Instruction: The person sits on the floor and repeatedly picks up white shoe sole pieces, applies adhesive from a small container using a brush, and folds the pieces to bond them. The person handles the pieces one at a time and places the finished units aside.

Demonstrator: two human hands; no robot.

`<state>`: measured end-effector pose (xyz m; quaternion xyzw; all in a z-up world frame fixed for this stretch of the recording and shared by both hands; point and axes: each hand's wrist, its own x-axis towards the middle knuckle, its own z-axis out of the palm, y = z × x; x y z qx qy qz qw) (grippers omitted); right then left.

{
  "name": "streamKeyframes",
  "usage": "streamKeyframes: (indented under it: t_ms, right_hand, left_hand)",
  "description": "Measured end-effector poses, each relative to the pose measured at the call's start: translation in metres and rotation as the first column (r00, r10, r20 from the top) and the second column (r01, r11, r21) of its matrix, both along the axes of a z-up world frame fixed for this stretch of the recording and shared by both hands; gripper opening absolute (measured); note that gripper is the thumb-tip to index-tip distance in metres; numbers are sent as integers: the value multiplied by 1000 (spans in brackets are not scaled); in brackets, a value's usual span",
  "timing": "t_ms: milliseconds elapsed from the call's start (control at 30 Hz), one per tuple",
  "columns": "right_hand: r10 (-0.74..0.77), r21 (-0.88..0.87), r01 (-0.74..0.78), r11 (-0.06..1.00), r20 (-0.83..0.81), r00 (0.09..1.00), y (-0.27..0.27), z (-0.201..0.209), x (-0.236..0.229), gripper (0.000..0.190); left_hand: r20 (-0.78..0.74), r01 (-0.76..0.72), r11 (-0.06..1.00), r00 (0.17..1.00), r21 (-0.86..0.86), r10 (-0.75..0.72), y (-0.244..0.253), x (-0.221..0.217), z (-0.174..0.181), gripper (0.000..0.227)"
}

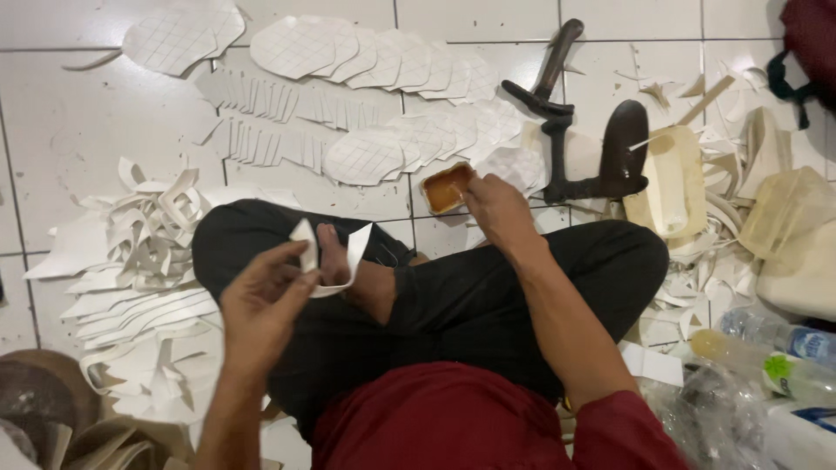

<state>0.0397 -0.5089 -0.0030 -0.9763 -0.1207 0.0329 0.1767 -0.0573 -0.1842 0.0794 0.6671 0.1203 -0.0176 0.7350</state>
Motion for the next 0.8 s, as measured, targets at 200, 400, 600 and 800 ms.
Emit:
streamKeyframes:
  t_ms: [200,400,600,800]
  right_hand:
    - [-100,-11,99,995,-146,984,-4,-15,-8,17]
    - [-94,-5,115,993,-613,784,14,45,-15,24]
    - [-159,734,357,578,-328,931,14,86,-27,17]
    - [-133,839,373,395,-350,927,25,116,-41,23]
  left_hand:
    - [-27,26,998,999,-64,-28,-45,10,19,28]
    - [-79,46,995,995,-91,-53,-59,16,19,21]
    - [-42,153,986,987,-63,-155,-74,23,9,34]
    - [-6,194,980,981,-53,-195,-86,25,-2,41]
